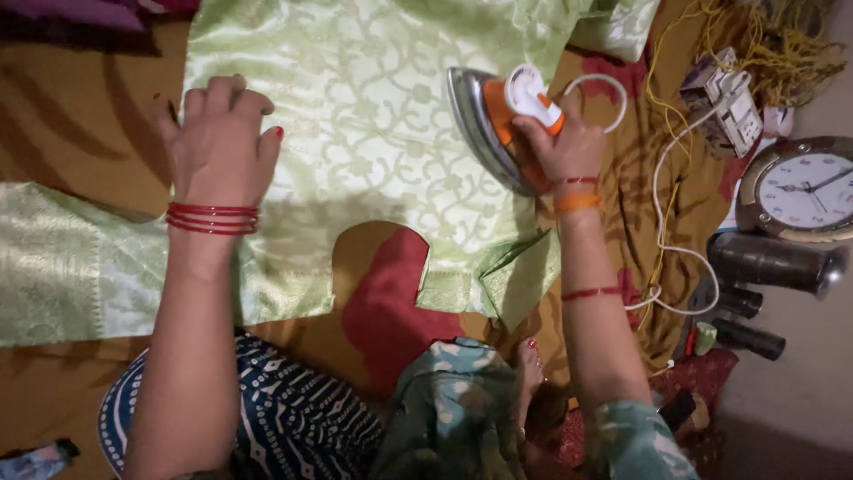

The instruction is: Ironing a green fabric garment on a flat surface.

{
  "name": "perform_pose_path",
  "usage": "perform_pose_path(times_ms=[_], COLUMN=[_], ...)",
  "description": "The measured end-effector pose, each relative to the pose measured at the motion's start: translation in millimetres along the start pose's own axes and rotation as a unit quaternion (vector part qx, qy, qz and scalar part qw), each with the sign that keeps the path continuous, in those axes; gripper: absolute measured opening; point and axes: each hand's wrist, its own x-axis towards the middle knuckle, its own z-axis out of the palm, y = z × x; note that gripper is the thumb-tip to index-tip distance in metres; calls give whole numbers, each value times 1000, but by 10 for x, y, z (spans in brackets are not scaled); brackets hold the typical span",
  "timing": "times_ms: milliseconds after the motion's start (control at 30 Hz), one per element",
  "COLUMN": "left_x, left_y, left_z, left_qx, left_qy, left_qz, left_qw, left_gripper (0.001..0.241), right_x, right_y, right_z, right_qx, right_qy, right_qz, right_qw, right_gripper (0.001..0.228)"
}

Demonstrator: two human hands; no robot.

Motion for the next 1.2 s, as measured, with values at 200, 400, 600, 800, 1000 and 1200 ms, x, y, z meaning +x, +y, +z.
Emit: perform_pose_path(times_ms=[200, 400, 600, 800, 1000, 1200], left_x=[-12, -43, -43, -6, 29, -10], left_y=[-80, -101, -87, -142, -74, -144], left_z=[44, 115, 81, 92, 56, 54], left_qx=[34, 33, 35, 45, 32, 15], left_qy=[33, 63, 59, 55, 55, 62], left_qz=[18, 53, 38, 44, 39, 32], left_qw=[999, 996, 997, 997, 997, 997], left_gripper=[20, 19, 20, 20, 21, 22], right_x=[353, 202, -264, -584, -505, -382], right_y=[355, 420, 353, 755, 1689, 2242], right_z=[156, 19, -231, -89, 293, 604], right_qx=[-82, -40, -24, -91, -52, 333], right_qy=[28, 24, -27, 50, 159, 237], right_qz=[-22, -46, -37, -15, 13, 258], right_qw=[996, 998, 999, 994, 986, 875], right_gripper=[68, 52, 44, 24, 20, 21])
